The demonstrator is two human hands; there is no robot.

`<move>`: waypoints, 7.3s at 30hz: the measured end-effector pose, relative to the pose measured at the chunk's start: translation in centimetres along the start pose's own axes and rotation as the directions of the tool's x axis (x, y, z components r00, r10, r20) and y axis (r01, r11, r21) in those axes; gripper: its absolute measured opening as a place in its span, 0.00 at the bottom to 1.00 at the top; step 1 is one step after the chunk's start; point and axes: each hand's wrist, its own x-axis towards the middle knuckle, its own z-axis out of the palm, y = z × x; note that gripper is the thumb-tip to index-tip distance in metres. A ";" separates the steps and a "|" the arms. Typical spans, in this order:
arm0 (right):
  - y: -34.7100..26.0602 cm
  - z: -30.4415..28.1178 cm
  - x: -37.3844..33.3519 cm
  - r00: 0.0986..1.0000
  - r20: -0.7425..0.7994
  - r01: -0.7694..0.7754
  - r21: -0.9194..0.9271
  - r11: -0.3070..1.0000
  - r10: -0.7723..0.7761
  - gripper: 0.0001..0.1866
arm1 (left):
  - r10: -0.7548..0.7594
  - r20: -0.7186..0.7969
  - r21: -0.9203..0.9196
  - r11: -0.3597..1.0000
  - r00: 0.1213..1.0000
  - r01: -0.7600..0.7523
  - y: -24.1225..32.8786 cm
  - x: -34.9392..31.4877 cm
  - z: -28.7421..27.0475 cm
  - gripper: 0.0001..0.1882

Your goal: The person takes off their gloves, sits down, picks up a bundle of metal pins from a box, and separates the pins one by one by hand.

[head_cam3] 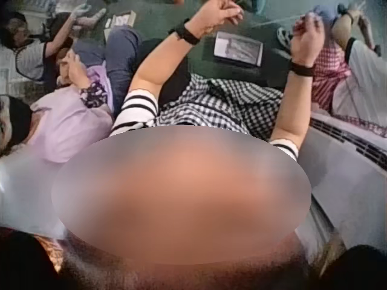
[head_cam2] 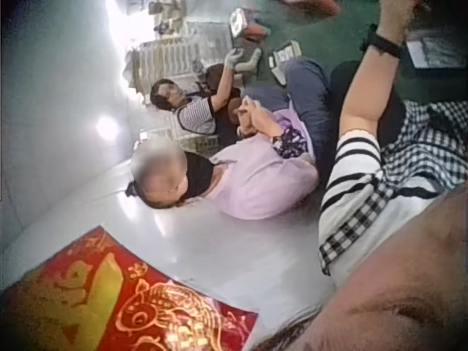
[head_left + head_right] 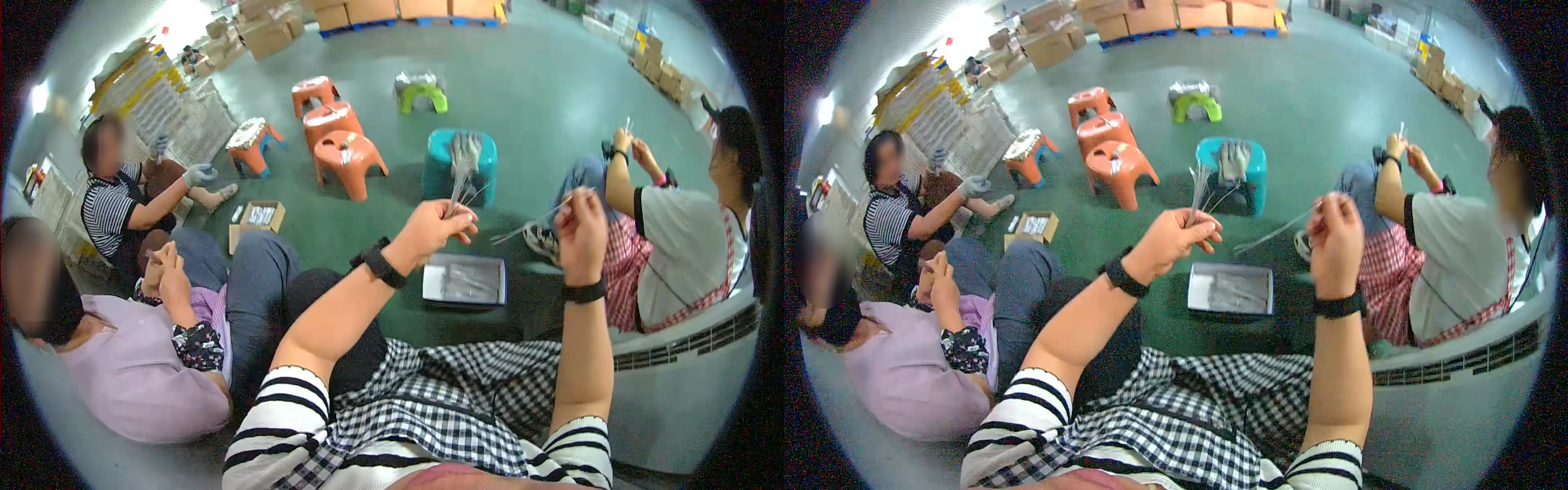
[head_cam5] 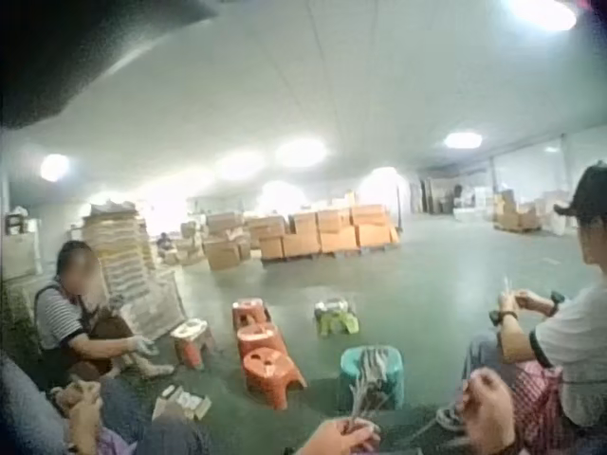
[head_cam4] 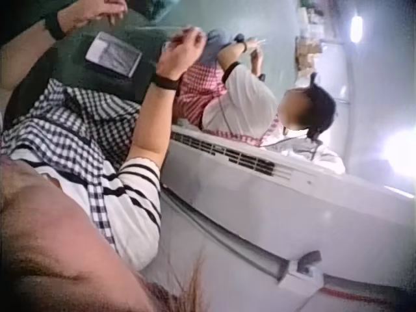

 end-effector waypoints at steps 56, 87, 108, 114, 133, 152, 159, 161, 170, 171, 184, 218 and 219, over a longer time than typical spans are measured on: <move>5.3 4.5 -2.4 0.985 0.091 -0.129 -0.188 0.974 0.148 0.02 | 0.311 -0.021 0.157 0.940 0.950 -0.304 0.4 -0.1 2.7 0.09; 6.4 6.1 -2.1 0.988 0.157 0.078 -0.461 0.884 -0.005 0.09 | 0.122 -0.035 0.066 0.991 0.992 -0.120 0.3 -0.4 1.6 0.10; 7.9 5.3 -2.9 0.969 0.188 -0.083 -0.360 0.929 0.159 0.09 | 0.058 -0.045 -0.055 0.997 0.997 -0.061 -0.3 -0.5 2.3 0.09; 7.4 5.1 -3.2 0.969 0.202 -0.053 -0.398 0.916 0.144 0.08 | 0.082 -0.053 -0.065 0.994 0.995 -0.085 -0.4 -0.6 2.7 0.09; 7.6 4.7 -2.4 0.952 0.294 0.044 -0.406 0.913 0.085 0.06 | 0.142 -0.023 0.002 0.990 0.990 -0.142 -0.3 -0.3 2.3 0.07; 4.1 0.4 3.4 0.855 0.107 0.361 -0.825 0.435 -0.507 0.19 | 0.195 -0.093 0.186 0.967 0.976 -0.175 0.3 0.1 0.7 0.07; 3.8 6.1 -1.7 0.736 0.584 0.633 -0.773 0.042 -0.344 0.17 | 0.280 -0.146 0.321 0.921 0.949 -0.222 -0.3 0.6 0.3 0.06; 3.8 7.5 -2.6 0.548 0.828 0.813 -0.560 -0.156 -0.120 0.16 | 0.277 -0.131 0.330 0.918 0.952 -0.222 -0.2 0.6 0.2 0.06; 4.5 6.5 -2.1 0.681 0.716 0.729 -0.683 0.046 -0.155 0.05 | 0.298 -0.090 0.281 0.923 0.950 -0.263 0.2 0.2 0.6 0.07; 4.5 6.4 -2.1 0.732 0.667 0.681 -0.724 0.113 -0.137 0.04 | 0.323 -0.090 0.326 0.903 0.942 -0.279 0.2 0.2 0.4 0.07; 4.5 6.3 -2.1 0.957 0.274 0.110 -0.637 0.763 0.092 0.06 | 0.303 -0.096 0.230 0.933 0.948 -0.275 -1.0 1.3 -0.1 0.06; 5.6 5.6 -1.8 0.979 0.190 0.032 -0.516 0.856 0.078 0.06 | 0.094 -0.292 -0.351 0.915 0.952 -0.198 2.4 0.4 0.0 0.10; 5.4 6.0 -2.1 0.978 0.195 0.038 -0.511 0.859 0.073 0.06 | 0.097 -0.266 -0.340 0.922 0.959 -0.188 2.5 0.2 0.2 0.10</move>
